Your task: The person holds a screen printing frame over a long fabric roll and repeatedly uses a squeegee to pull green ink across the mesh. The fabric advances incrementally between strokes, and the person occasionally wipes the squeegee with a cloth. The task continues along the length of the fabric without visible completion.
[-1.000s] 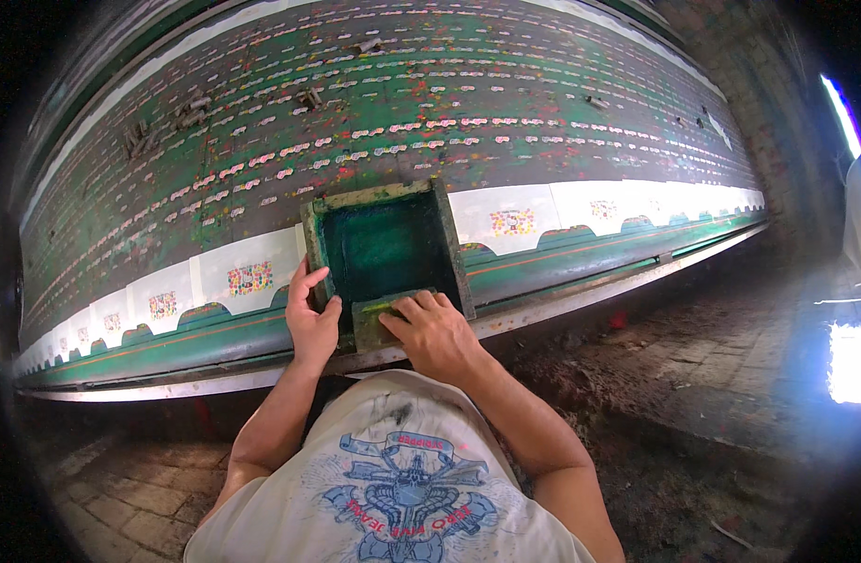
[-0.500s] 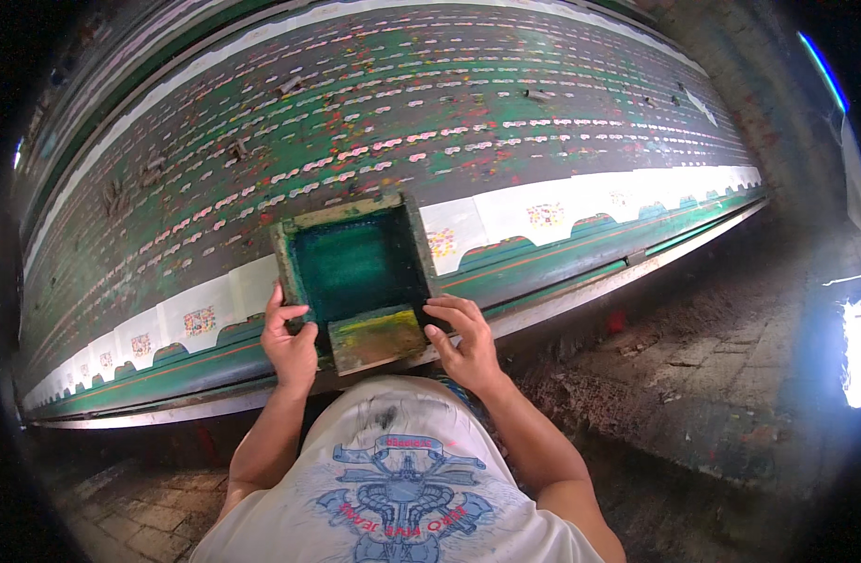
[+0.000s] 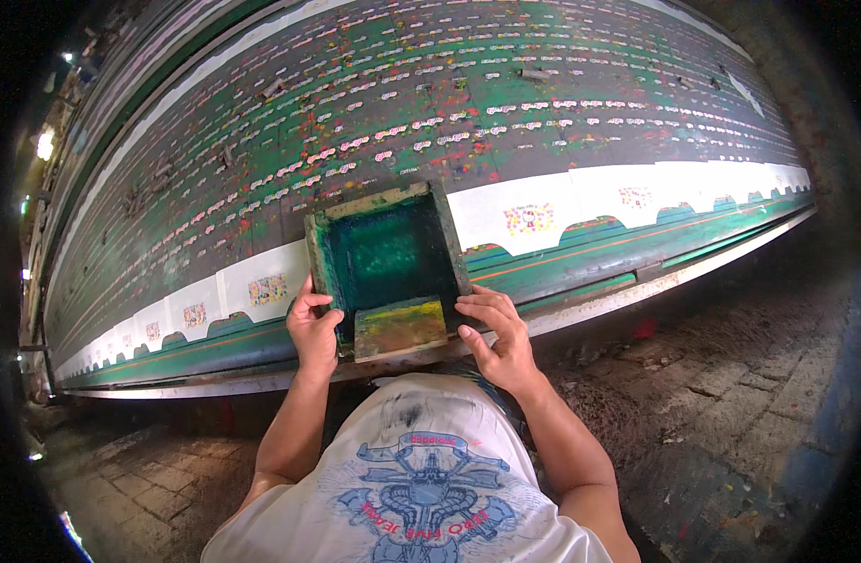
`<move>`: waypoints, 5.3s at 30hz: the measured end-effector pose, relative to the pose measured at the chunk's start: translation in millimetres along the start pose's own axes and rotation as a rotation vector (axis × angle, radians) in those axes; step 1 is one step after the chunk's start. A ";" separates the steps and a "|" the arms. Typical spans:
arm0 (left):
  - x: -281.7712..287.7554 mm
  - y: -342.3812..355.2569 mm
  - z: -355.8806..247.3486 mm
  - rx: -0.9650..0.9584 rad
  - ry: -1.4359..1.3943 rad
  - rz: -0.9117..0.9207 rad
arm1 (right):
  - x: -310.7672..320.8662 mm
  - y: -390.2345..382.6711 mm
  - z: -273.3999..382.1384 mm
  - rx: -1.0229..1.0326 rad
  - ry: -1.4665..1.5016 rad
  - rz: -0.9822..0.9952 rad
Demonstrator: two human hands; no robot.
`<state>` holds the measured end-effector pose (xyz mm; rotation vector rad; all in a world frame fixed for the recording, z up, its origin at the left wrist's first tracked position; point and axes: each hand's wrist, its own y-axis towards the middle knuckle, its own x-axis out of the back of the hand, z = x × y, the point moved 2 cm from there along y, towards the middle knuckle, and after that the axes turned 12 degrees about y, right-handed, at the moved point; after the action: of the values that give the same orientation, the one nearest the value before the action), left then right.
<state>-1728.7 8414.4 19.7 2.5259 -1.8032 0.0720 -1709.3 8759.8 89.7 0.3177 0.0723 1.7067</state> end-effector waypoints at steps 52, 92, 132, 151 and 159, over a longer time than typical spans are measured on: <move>-0.5 -2.9 5.8 -0.090 0.030 0.012 | -96.8 69.6 55.6 0.204 -0.749 0.568; -259.8 -38.8 -18.2 -0.005 -0.045 0.005 | 263.0 10.6 -41.6 0.007 -0.027 0.024; -261.3 -39.6 -1.5 0.020 -0.095 -0.028 | 177.1 208.3 -28.7 0.262 -0.700 0.559; -272.0 -37.8 -12.6 -0.130 0.021 0.027 | 179.6 51.8 11.0 0.142 -0.691 0.596; -272.0 -39.5 -11.1 -0.117 0.178 -0.039 | 243.5 28.6 -12.3 0.052 -0.468 0.156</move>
<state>-1779.7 8684.7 14.5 2.3893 -1.6418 0.1786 -1770.8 8994.8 125.5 0.7698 -0.2586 1.7444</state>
